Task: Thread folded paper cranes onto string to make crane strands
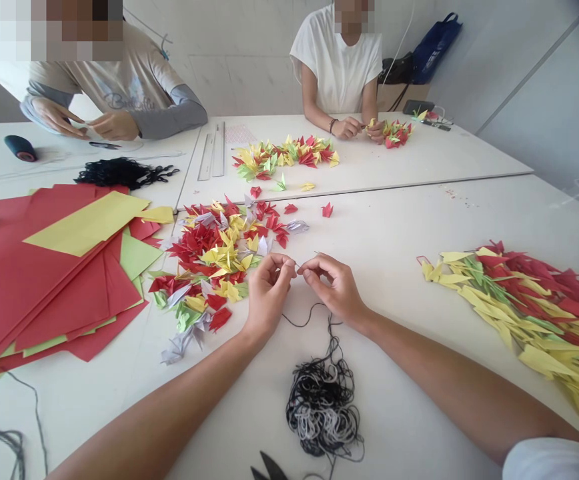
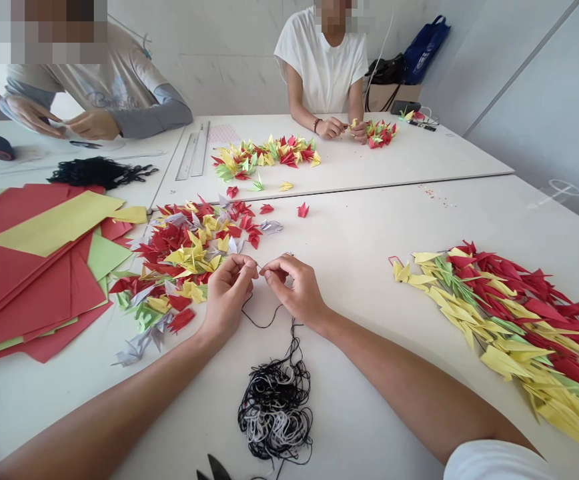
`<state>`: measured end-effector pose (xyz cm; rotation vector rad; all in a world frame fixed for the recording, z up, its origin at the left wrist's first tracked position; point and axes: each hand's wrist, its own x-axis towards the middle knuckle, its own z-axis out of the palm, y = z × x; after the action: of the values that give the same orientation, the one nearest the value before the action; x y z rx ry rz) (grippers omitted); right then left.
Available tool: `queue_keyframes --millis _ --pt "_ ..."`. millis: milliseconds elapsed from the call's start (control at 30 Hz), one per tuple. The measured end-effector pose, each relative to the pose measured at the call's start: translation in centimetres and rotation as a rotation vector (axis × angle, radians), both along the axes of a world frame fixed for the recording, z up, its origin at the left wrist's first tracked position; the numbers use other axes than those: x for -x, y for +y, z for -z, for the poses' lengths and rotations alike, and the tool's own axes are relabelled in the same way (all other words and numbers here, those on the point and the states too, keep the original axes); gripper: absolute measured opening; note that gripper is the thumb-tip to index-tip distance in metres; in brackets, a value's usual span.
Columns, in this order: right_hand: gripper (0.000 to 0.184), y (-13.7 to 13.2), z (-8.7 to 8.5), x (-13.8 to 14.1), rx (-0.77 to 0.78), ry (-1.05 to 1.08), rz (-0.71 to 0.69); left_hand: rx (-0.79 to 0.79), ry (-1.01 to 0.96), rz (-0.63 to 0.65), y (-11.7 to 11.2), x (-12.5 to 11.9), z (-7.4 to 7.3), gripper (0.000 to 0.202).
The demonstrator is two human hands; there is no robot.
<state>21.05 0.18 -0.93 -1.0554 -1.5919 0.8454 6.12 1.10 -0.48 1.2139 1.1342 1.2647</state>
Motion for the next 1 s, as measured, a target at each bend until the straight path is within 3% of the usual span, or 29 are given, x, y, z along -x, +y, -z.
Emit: queue_keyframes --millis 500,1000 --pt "0.011 0.03 0.02 0.22 0.019 0.044 0.012 0.03 -0.086 0.036 -0.16 0.09 -0.06 0.021" --pt "0.012 0.02 -0.03 0.1 0.027 0.032 -0.007 0.024 -0.032 0.02 0.02 -0.05 0.06 0.016"
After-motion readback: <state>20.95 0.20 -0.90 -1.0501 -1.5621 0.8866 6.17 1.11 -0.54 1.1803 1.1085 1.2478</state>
